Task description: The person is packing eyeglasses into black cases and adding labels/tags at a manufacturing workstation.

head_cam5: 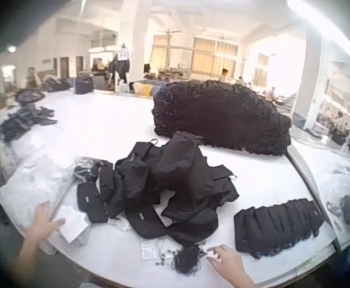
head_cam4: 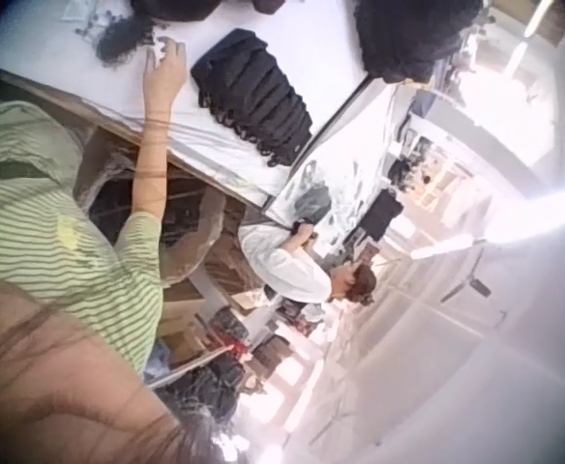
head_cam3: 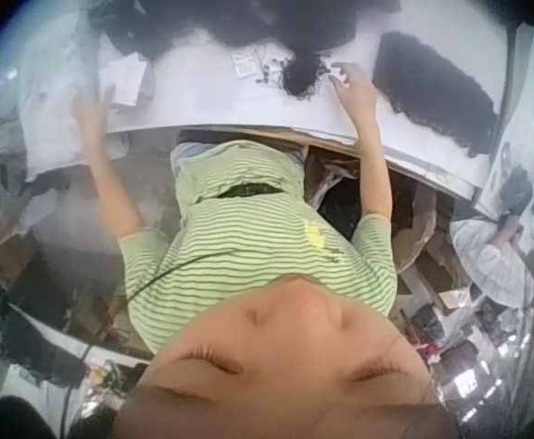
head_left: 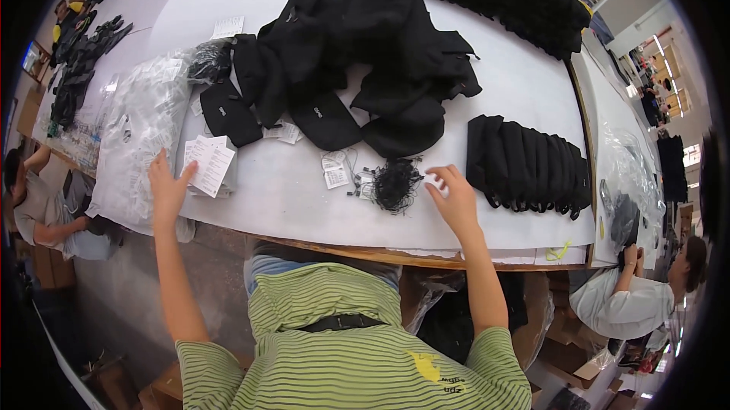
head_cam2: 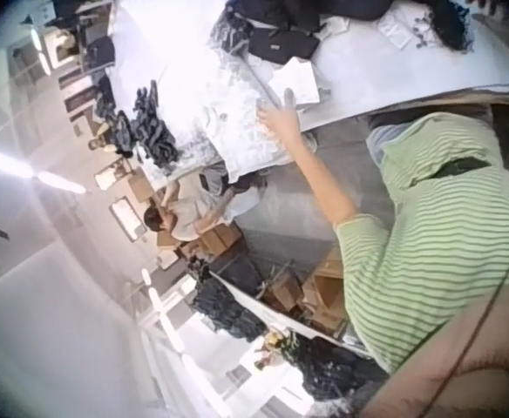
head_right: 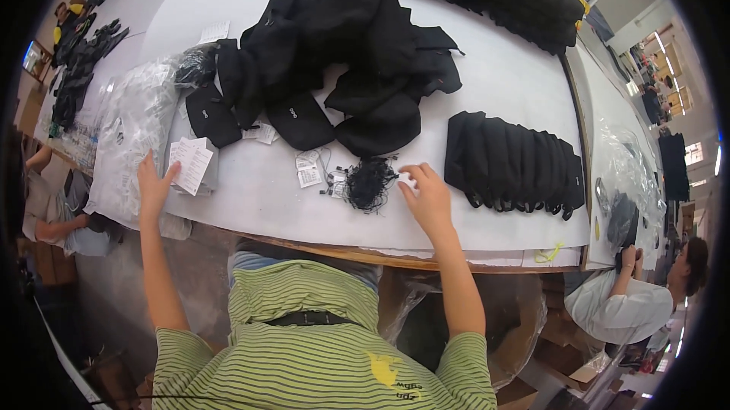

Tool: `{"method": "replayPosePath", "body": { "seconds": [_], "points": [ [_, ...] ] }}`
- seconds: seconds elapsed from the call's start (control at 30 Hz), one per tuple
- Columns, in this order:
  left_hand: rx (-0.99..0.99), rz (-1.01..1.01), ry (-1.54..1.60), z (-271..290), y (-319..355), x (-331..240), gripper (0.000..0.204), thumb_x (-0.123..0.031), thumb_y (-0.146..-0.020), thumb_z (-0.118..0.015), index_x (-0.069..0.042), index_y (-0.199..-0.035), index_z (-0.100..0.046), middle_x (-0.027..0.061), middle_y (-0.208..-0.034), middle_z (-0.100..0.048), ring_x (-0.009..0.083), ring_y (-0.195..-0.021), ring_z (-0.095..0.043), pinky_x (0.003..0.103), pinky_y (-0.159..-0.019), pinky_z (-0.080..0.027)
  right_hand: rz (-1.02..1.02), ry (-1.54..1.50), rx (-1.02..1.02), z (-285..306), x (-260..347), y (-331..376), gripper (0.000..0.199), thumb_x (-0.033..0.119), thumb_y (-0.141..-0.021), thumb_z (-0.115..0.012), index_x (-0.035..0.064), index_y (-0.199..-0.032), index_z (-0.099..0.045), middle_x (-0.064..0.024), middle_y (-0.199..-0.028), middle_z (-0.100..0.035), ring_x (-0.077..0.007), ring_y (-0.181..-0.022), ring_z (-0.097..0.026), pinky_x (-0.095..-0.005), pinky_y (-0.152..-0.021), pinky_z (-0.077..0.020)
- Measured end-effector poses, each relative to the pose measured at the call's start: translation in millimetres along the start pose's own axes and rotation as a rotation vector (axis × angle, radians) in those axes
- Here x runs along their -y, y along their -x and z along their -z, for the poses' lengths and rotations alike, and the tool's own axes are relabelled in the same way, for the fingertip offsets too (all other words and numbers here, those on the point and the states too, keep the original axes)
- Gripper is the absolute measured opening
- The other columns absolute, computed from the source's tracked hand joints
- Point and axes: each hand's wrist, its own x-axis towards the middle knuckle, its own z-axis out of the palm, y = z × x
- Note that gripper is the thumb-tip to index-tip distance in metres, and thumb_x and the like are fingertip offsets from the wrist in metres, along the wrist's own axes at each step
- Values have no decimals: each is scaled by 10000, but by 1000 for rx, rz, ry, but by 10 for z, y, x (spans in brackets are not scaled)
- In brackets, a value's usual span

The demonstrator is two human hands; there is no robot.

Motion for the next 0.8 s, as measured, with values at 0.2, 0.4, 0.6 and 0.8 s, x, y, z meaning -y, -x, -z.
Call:
{"method": "replayPosePath", "body": {
  "seconds": [0.2, 0.4, 0.6, 0.8],
  "points": [
    [135, 34, 202, 9, 103, -169, 531, -361, -876, -635, 15, -1243, -555, 170, -1233, -532, 340, -1173, -452, 414, -1014, -344, -26, 58, -21, -3, 89, -117, 97, 141, -781, -716, 85, -859, -700, -55, -786, -658, -199, -632, -599, -289, -606, -467],
    [8, -11, 151, -17, 147, -214, 397, -276, -893, -611, -18, -1195, -604, 135, -1186, -567, 318, -1112, -496, 413, -978, -371, -235, -147, -207, 511, 17, 105, 100, 125, -794, -712, 51, -859, -722, -74, -765, -685, -177, -609, -588, -261, -584, -451],
    [-93, -81, 53, 137, 82, -311, 315, -245, -896, -604, -13, -1109, -587, 129, -1096, -577, 310, -1049, -517, 397, -922, -400, -594, 69, -43, 580, -481, 581, 117, 106, -854, -647, 11, -878, -711, -41, -664, -638, -81, -598, -576, -231, -553, -432],
    [177, 179, 477, 333, 15, -269, 209, -123, -905, -535, -11, -1064, -457, 113, -956, -496, 229, -896, -463, 268, -889, -365, -579, -391, -95, 586, -370, 619, 123, 86, -880, -625, 17, -942, -705, -15, -697, -628, -68, -624, -574, -199, -545, -408]
  ]
}}
